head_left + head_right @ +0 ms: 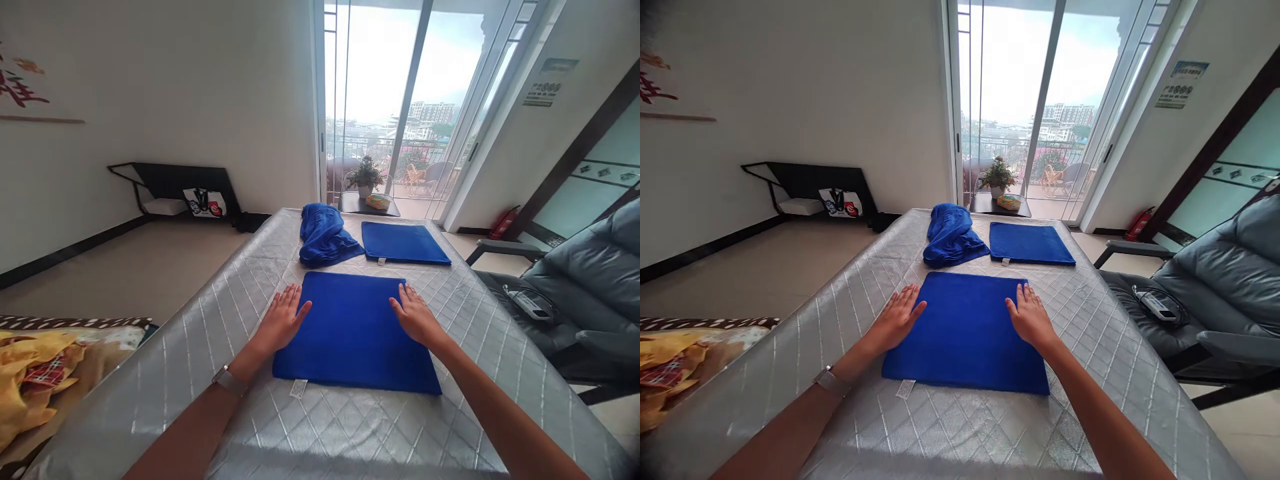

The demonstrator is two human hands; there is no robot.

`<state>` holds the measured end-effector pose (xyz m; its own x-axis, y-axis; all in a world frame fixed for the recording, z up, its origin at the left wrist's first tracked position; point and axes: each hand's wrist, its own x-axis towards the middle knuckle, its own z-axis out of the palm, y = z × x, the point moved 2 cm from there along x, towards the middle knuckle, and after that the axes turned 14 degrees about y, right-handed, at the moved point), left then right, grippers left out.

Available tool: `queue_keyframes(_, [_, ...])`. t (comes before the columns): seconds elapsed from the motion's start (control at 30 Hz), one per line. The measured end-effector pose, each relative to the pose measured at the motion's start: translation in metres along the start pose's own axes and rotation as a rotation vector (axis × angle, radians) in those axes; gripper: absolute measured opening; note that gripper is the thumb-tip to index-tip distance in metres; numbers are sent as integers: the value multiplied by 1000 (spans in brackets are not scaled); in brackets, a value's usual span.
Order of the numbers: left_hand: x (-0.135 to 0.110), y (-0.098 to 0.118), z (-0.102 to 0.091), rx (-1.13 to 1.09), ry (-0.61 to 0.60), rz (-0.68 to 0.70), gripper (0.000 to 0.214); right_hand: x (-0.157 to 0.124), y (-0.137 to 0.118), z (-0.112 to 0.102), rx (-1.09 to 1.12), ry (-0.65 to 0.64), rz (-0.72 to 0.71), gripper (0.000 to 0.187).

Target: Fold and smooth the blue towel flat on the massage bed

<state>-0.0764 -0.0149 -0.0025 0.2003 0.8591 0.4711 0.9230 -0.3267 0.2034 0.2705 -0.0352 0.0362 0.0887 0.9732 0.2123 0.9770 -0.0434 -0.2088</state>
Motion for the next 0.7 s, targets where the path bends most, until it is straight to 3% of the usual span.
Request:
queue_keyframes(0.13, [-2, 6, 0, -17, -6, 39, 70, 21, -1, 12, 21, 17, -2, 72])
queue_keyframes(0.3, [-2, 7, -5, -31, -71, 13, 71, 22, 7, 35, -32, 68, -13, 71])
queue_keyframes(0.53, [4, 3, -5, -29, -49, -40, 72, 19, 5, 33, -63, 70, -7, 71])
queue_keyframes(0.63, [9, 14, -10, -25, 3, -25, 68, 19, 4, 32, -54, 60, 11, 72])
queue_keyframes(0.7, [14, 33, -16, -40, 13, 34, 65, 19, 4, 32, -41, 58, 16, 73])
